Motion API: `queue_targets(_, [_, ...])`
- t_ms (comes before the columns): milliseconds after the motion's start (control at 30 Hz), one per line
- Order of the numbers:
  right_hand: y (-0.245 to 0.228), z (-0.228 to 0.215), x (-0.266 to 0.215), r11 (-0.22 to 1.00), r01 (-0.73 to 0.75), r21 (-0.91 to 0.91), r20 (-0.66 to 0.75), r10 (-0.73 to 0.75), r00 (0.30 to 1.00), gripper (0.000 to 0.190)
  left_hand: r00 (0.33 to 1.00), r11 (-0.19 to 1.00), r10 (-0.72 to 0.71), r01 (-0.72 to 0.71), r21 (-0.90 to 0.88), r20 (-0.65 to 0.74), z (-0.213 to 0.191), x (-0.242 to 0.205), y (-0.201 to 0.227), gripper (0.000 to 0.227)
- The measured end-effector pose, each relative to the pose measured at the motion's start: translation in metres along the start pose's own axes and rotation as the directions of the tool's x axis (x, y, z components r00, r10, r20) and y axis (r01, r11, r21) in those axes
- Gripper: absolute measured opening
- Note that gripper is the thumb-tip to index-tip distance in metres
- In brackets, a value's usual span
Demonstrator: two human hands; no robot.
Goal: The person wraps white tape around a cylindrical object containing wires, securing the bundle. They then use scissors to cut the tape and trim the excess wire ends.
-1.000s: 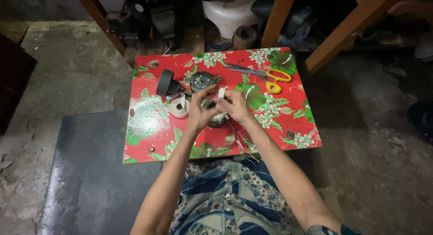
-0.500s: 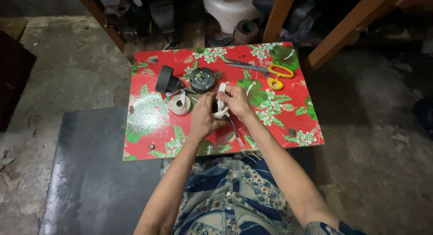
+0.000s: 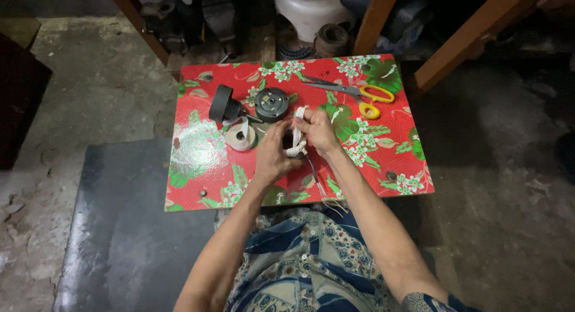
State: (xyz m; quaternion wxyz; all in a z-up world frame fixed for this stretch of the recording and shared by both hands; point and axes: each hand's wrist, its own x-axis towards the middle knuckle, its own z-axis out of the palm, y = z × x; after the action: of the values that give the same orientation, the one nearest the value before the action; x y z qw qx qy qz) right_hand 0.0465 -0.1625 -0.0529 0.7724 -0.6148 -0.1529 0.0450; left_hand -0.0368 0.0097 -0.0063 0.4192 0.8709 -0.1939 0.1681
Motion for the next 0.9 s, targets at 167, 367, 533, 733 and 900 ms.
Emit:
queue_targets(167, [-0.012,0.005,0.000,0.977,-0.026,-0.214,0.020,0.031,0.999,0.011,0.994,0.998,0.050,-0.046,-0.043,0.094,-0.002,0.011,-0.019,0.104])
queue_targets(367, [-0.036,0.021,-0.009,0.929,0.016,-0.370,-0.056,-0.039,0.998,0.007,0.942,0.970,0.244,-0.236,-0.066,0.230,-0.017,0.035,-0.028,0.107])
queue_targets(533, [-0.034,0.022,-0.013,0.955,0.060,-0.291,-0.046,-0.077,0.996,0.010,0.989,0.988,0.149,-0.149,-0.044,0.002,-0.018,0.008,-0.007,0.110])
queue_targets(733, [-0.016,0.025,-0.008,0.996,-0.034,-0.084,-0.109,0.025,0.994,0.021,0.957,0.977,0.207,-0.214,-0.012,-0.203,-0.004,-0.033,0.008,0.084])
queue_targets(900, [-0.010,0.026,-0.002,0.994,-0.032,-0.104,-0.179,0.012,0.984,0.021,0.944,0.969,0.246,-0.240,0.054,-0.222,0.000,-0.033,0.006,0.076])
